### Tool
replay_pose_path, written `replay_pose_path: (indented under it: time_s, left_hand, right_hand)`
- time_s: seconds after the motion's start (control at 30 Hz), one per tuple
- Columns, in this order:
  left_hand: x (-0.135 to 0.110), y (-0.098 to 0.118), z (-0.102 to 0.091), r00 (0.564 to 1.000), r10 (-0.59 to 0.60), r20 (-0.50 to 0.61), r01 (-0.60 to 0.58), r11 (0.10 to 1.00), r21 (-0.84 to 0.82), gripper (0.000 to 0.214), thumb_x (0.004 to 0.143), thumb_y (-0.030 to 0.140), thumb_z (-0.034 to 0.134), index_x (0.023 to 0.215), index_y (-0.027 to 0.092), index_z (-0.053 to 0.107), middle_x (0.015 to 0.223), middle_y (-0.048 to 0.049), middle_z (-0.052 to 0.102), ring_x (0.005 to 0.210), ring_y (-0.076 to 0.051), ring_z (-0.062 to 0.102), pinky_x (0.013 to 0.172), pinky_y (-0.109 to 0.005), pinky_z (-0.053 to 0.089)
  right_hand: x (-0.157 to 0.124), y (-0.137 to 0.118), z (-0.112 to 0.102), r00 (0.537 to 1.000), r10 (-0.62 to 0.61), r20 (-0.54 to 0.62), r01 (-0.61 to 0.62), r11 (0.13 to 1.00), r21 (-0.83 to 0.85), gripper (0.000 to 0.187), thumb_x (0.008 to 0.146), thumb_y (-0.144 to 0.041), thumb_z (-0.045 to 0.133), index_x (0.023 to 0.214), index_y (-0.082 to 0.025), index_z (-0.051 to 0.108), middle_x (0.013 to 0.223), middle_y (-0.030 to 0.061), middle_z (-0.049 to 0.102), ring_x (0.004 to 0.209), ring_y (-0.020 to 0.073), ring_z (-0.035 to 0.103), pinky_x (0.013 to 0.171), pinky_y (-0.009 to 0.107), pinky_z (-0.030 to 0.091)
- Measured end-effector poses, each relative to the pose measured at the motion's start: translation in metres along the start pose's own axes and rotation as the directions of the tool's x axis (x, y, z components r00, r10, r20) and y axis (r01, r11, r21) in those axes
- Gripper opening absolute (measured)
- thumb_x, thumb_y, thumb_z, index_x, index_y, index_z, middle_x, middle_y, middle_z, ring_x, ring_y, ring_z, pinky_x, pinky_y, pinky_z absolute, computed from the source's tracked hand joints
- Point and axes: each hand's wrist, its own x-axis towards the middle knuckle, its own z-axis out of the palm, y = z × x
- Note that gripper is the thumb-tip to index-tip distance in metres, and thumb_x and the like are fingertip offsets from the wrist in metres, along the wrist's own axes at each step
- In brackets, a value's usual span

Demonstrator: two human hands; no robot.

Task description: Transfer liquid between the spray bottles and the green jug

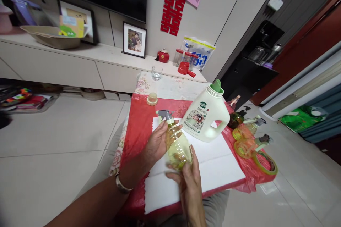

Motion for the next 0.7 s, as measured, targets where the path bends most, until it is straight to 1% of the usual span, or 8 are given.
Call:
replay_pose_path:
  time_s: [0.07, 0.13, 0.17, 0.23, 0.43, 0.57, 0.63, 0.7]
  left_hand:
    - [-0.001, 0.0, 0.002, 1.0, 0.006, 0.0, -0.006, 1.0, -0.001, 0.016, 0.084, 0.023, 0.067, 0.099, 0.02, 0.061, 0.103, -0.0037, 0.071, 0.091, -0.02, 0.07, 0.085, -0.034, 0.051]
    - [-0.003, 0.001, 0.005, 1.0, -0.001, 0.02, 0.001, 1.0, 0.004, 0.017, 0.085, 0.026, 0.067, 0.1, 0.02, 0.062, 0.103, -0.0043, 0.071, 0.091, -0.019, 0.07, 0.086, -0.034, 0.051]
    - [-0.004, 0.001, 0.006, 1.0, -0.004, 0.029, 0.003, 1.0, 0.011, 0.018, 0.085, 0.026, 0.067, 0.1, 0.019, 0.062, 0.102, -0.0047, 0.071, 0.09, -0.019, 0.069, 0.086, -0.034, 0.051]
    - [-0.006, 0.002, 0.007, 0.999, -0.002, 0.044, 0.0, 0.999, 0.033, 0.019, 0.083, 0.026, 0.069, 0.099, 0.018, 0.063, 0.099, -0.005, 0.071, 0.088, -0.018, 0.069, 0.085, -0.033, 0.051]
    - [-0.013, 0.002, 0.018, 0.999, 0.024, 0.043, -0.029, 0.99, 0.135, 0.027, 0.079, 0.028, 0.073, 0.103, 0.017, 0.065, 0.099, -0.0061, 0.071, 0.096, -0.021, 0.068, 0.091, -0.034, 0.049]
    - [-0.029, -0.001, 0.03, 0.985, 0.014, 0.173, -0.064, 0.957, 0.284, 0.046, 0.079, 0.025, 0.073, 0.123, 0.021, 0.058, 0.113, -0.0074, 0.068, 0.107, -0.021, 0.064, 0.096, -0.033, 0.046]
    - [-0.036, 0.001, 0.032, 0.965, -0.055, 0.257, -0.047, 0.926, 0.376, 0.065, 0.076, 0.02, 0.075, 0.135, 0.026, 0.049, 0.119, -0.008, 0.066, 0.111, -0.023, 0.062, 0.097, -0.036, 0.046]
    - [-0.038, 0.008, 0.032, 0.961, -0.104, 0.256, -0.032, 0.878, 0.478, 0.078, 0.074, 0.021, 0.077, 0.142, 0.028, 0.04, 0.124, -0.0091, 0.063, 0.113, -0.025, 0.061, 0.097, -0.039, 0.047]
  right_hand:
    - [0.0, 0.0, -0.001, 0.957, -0.273, -0.094, 0.222, 0.903, -0.368, 0.082, 0.092, -0.059, 0.057, 0.156, -0.026, 0.018, 0.145, 0.0132, 0.032, 0.124, 0.028, 0.047, 0.09, 0.044, 0.053]
    - [0.001, 0.0, -0.002, 0.844, -0.536, -0.029, 0.374, 0.626, -0.684, 0.079, 0.091, -0.051, 0.063, 0.155, -0.024, 0.026, 0.142, 0.012, 0.037, 0.13, 0.0272, 0.041, 0.099, 0.043, 0.049]
    - [0.002, 0.001, -0.003, 0.797, -0.603, 0.032, 0.416, 0.509, -0.753, 0.076, 0.092, -0.049, 0.062, 0.154, -0.022, 0.028, 0.139, 0.0124, 0.041, 0.128, 0.0262, 0.042, 0.1, 0.042, 0.048]
    - [0.001, 0.003, -0.005, 0.762, -0.641, 0.091, 0.451, 0.424, -0.785, 0.07, 0.097, -0.047, 0.056, 0.155, -0.019, 0.027, 0.135, 0.012, 0.044, 0.124, 0.0232, 0.046, 0.099, 0.037, 0.048]
    - [-0.009, 0.01, -0.005, 0.895, -0.439, -0.08, 0.284, 0.699, -0.657, 0.073, 0.095, -0.054, 0.055, 0.155, -0.021, 0.027, 0.143, 0.0075, 0.038, 0.129, 0.0221, 0.043, 0.106, 0.032, 0.042]
    - [-0.008, 0.009, 0.001, 0.916, -0.359, -0.179, 0.217, 0.819, -0.531, 0.082, 0.091, -0.059, 0.057, 0.155, -0.019, 0.025, 0.145, 0.0083, 0.035, 0.133, 0.024, 0.039, 0.112, 0.035, 0.037]
    - [-0.004, 0.007, 0.003, 0.921, -0.347, -0.179, 0.216, 0.835, -0.505, 0.084, 0.092, -0.058, 0.057, 0.156, -0.019, 0.021, 0.146, 0.0083, 0.034, 0.133, 0.0236, 0.039, 0.113, 0.035, 0.036]
    - [-0.001, 0.005, 0.001, 0.922, -0.364, -0.133, 0.254, 0.826, -0.503, 0.08, 0.093, -0.056, 0.056, 0.155, -0.019, 0.023, 0.146, 0.008, 0.033, 0.134, 0.0225, 0.038, 0.11, 0.033, 0.04]
